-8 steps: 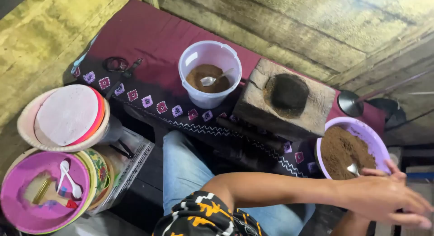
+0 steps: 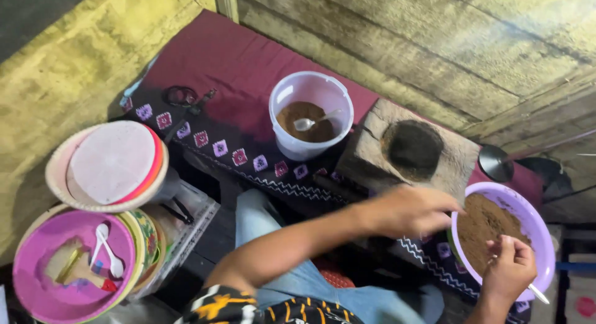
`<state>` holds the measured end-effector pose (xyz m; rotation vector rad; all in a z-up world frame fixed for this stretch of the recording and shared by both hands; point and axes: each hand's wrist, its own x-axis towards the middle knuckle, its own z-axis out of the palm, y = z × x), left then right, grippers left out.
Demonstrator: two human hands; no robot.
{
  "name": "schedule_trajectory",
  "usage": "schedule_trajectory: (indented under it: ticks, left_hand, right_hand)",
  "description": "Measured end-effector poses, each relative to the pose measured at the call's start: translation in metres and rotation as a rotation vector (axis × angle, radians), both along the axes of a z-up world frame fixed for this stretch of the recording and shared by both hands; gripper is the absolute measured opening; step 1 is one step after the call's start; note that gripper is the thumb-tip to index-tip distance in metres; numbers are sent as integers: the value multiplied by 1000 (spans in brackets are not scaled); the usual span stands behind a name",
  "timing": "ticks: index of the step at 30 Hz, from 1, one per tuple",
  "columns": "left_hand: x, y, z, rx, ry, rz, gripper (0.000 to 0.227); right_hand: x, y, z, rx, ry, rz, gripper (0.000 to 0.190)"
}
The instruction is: Grinding a brown powdery substance in a stone mortar using a pestle and transferring it between containers with a spoon.
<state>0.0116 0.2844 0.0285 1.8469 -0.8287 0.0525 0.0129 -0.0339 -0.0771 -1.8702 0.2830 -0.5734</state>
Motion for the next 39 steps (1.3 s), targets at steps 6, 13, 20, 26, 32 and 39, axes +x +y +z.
schedule_trajectory:
  ticks: [6,13,20,26,32,39]
  left_hand:
    - [33,192,9,113,-141,483,29]
    - [157,315,-90,603,-112,911,31]
    - [163,304,-107,379,-16,795,31]
    - [160,305,-108,457,-28,772,38]
    - [155,306,-98,453,7,762,42]
    - [155,309,-94,411,60,739,46]
  right_hand:
    - [31,153,86,-334,-110,245,8]
    - [146,374,86,-1228,-491,817,10]
    - [228,424,-28,-1888,-355,856,15]
    - [222,425,-18,-1938,-248,933,17]
    - [193,435,34,-1393,20,1117,25]
    - [184,421,59,-954,-231,1204,16]
